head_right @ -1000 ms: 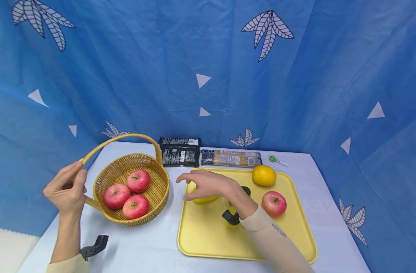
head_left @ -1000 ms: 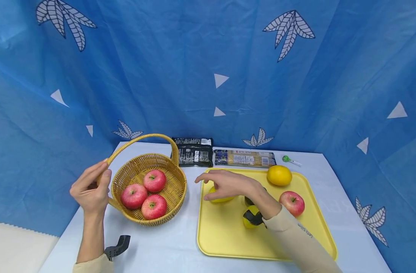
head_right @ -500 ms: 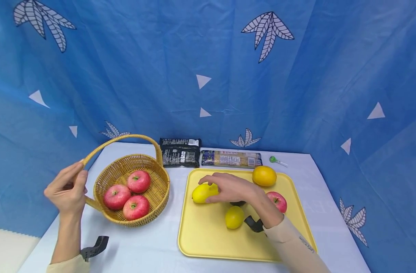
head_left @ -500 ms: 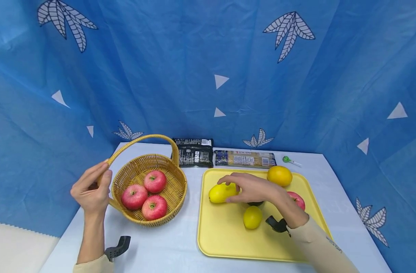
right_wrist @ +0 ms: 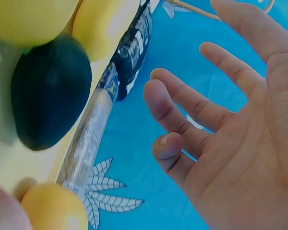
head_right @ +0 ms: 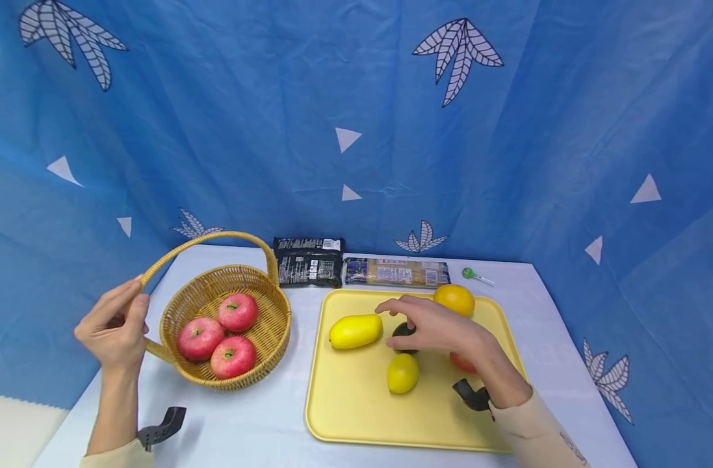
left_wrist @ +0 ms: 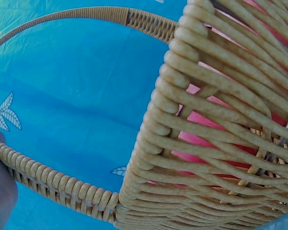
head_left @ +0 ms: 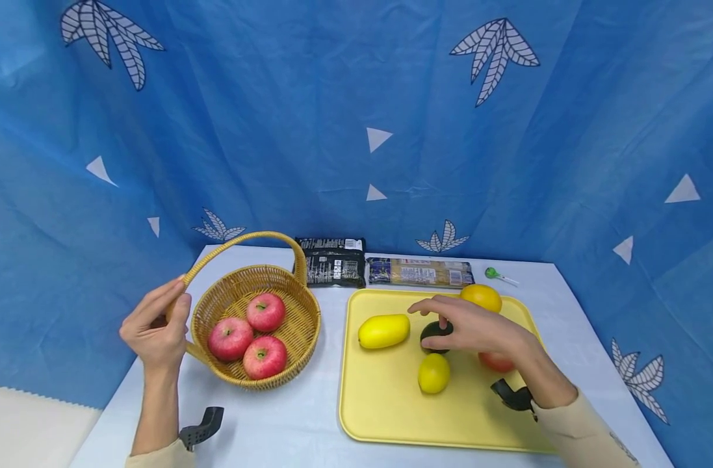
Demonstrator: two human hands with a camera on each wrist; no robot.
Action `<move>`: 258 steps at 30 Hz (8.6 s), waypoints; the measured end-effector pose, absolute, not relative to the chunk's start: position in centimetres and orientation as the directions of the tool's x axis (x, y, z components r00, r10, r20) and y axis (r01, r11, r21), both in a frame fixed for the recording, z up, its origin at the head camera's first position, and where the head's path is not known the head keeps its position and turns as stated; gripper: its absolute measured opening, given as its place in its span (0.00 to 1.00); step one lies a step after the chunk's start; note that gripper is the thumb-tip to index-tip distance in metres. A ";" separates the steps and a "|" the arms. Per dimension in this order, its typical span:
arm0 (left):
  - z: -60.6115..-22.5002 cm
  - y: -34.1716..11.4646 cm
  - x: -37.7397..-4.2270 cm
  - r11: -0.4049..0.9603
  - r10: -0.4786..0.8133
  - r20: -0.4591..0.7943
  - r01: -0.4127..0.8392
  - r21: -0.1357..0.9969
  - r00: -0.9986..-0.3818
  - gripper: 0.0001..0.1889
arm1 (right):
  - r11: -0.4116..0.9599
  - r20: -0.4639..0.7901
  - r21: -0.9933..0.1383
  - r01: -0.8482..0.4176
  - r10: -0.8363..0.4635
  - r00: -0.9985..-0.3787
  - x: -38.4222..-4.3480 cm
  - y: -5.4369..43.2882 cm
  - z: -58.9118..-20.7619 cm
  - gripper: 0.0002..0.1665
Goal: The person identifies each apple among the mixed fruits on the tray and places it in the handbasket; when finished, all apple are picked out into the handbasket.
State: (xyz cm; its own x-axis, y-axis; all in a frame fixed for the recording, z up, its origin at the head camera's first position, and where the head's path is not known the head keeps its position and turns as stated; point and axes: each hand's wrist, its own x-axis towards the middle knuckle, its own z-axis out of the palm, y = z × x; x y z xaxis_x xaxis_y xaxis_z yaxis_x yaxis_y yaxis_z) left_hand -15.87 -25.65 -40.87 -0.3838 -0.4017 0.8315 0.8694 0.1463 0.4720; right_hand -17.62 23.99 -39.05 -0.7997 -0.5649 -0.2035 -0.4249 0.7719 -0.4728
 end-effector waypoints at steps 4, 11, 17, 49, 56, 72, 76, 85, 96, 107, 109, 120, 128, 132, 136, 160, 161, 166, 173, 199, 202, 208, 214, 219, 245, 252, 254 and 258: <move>-40.8 -25.7 -15.8 0.161 -0.404 0.831 0.865 0.475 -0.382 0.10 | 0.773 -0.182 -0.464 -0.433 -0.561 -0.807 -17.1 25.0 -39.0 0.34; -40.9 -25.7 -15.6 0.161 -0.397 0.833 0.864 0.477 -0.386 0.10 | 0.768 -0.166 -0.485 -0.418 -0.550 -0.819 -16.3 26.5 -38.8 0.36; -41.1 -25.9 -15.7 0.166 -0.396 0.832 0.861 0.481 -0.389 0.10 | 0.780 -0.160 -0.497 -0.379 -0.512 -0.844 -16.1 28.2 -38.7 0.36; -40.9 -25.7 -15.6 0.166 -0.392 0.840 0.869 0.466 -0.376 0.10 | 0.786 -0.134 -0.528 -0.320 -0.450 -0.883 -16.1 34.2 -41.1 0.35; -40.8 -25.5 -15.8 0.149 -0.400 0.838 0.876 0.458 -0.370 0.10 | 0.791 -0.197 -0.551 -0.267 -0.434 -0.879 -16.1 34.9 -42.1 0.38; -40.7 -25.5 -15.7 0.156 -0.406 0.835 0.872 0.463 -0.371 0.10 | 0.828 -0.285 -0.531 -0.179 -0.373 -0.883 -15.9 35.9 -42.7 0.40; -40.8 -25.5 -15.8 0.148 -0.409 0.834 0.876 0.460 -0.369 0.10 | 0.827 -0.303 -0.538 -0.164 -0.371 -0.878 -15.7 36.2 -42.9 0.40; -40.8 -25.5 -15.6 0.163 -0.405 0.835 0.869 0.468 -0.373 0.10 | 0.812 -0.354 -0.572 -0.114 -0.370 -0.859 -15.5 36.9 -43.9 0.43; -40.9 -25.7 -15.6 0.154 -0.393 0.836 0.868 0.472 -0.384 0.10 | 0.814 -0.371 -0.572 -0.101 -0.367 -0.853 -15.7 37.1 -44.6 0.45; -40.5 -25.4 -15.4 0.175 -0.397 0.830 0.855 0.487 -0.392 0.10 | 0.814 -0.363 -0.571 -0.108 -0.368 -0.856 -15.6 37.1 -44.9 0.46; -40.5 -25.4 -15.4 0.177 -0.396 0.829 0.853 0.491 -0.395 0.10 | 0.814 -0.364 -0.571 -0.108 -0.369 -0.855 -15.6 37.1 -44.9 0.46; -40.6 -25.4 -15.5 0.177 -0.391 0.832 0.855 0.488 -0.393 0.10 | 0.818 -0.360 -0.564 -0.118 -0.371 -0.856 -15.5 37.1 -44.8 0.45; -41.0 -25.8 -15.6 0.192 -0.385 0.837 0.853 0.485 -0.389 0.10 | 0.820 -0.354 -0.559 -0.122 -0.369 -0.859 -15.4 37.0 -44.9 0.45; -41.2 -26.0 -15.8 0.183 -0.385 0.837 0.856 0.483 -0.390 0.10 | 0.821 -0.354 -0.559 -0.118 -0.365 -0.861 -15.3 37.0 -44.9 0.46; -41.2 -26.0 -15.8 0.180 -0.383 0.839 0.860 0.478 -0.386 0.10 | 0.825 -0.353 -0.553 -0.118 -0.360 -0.863 -15.3 37.0 -44.9 0.46; -40.8 -25.6 -15.5 0.195 -0.385 0.841 0.857 0.477 -0.380 0.10 | 0.844 -0.334 -0.521 -0.123 -0.335 -0.881 -15.3 36.7 -45.0 0.43; -40.8 -25.6 -15.4 0.198 -0.386 0.840 0.855 0.479 -0.381 0.10 | 0.847 -0.335 -0.519 -0.119 -0.330 -0.883 -15.3 36.7 -45.0 0.43; -40.7 -25.5 -15.4 0.203 -0.390 0.836 0.850 0.486 -0.385 0.10 | 0.847 -0.323 -0.517 -0.123 -0.326 -0.888 -15.4 36.6 -45.0 0.44; -40.6 -25.4 -15.3 0.190 -0.393 0.835 0.854 0.484 -0.386 0.10 | 0.852 -0.311 -0.506 -0.134 -0.326 -0.893 -15.4 36.5 -44.9 0.43; -40.8 -25.6 -15.5 0.179 -0.392 0.835 0.858 0.481 -0.386 0.10 | 0.858 -0.285 -0.493 -0.145 -0.316 -0.905 -15.4 35.6 -44.3 0.43; -40.7 -25.5 -15.4 0.186 -0.390 0.835 0.854 0.485 -0.389 0.10 | 0.857 -0.285 -0.494 -0.146 -0.318 -0.904 -15.4 35.5 -44.2 0.43; -40.6 -25.4 -15.4 0.185 -0.389 0.837 0.857 0.481 -0.385 0.10 | 0.859 -0.287 -0.490 -0.147 -0.318 -0.904 -15.6 35.4 -44.1 0.42; -41.0 -25.7 -15.8 0.193 -0.386 0.837 0.853 0.485 -0.388 0.10 | 0.859 -0.286 -0.491 -0.144 -0.315 -0.905 -15.6 35.2 -43.9 0.41; -41.4 -26.1 -16.1 0.189 -0.384 0.841 0.860 0.474 -0.380 0.10 | 0.862 -0.276 -0.482 -0.154 -0.317 -0.907 -15.7 35.0 -43.6 0.40; -40.5 -25.4 -15.4 0.207 -0.394 0.829 0.841 0.501 -0.397 0.10 | 0.847 -0.229 -0.491 -0.204 -0.352 -0.908 -15.7 34.4 -43.0 0.40; -40.5 -25.3 -15.4 0.211 -0.395 0.828 0.837 0.504 -0.399 0.10 | 0.838 -0.187 -0.488 -0.245 -0.375 -0.908 -15.6 34.3 -42.9 0.40; -40.5 -25.3 -15.4 0.210 -0.395 0.827 0.837 0.505 -0.400 0.10 | 0.834 -0.183 -0.492 -0.248 -0.378 -0.908 -15.6 34.2 -42.8 0.39; -40.5 -25.4 -15.4 0.209 -0.395 0.827 0.837 0.506 -0.402 0.10 | 0.830 -0.179 -0.499 -0.251 -0.382 -0.906 -15.7 34.0 -42.6 0.37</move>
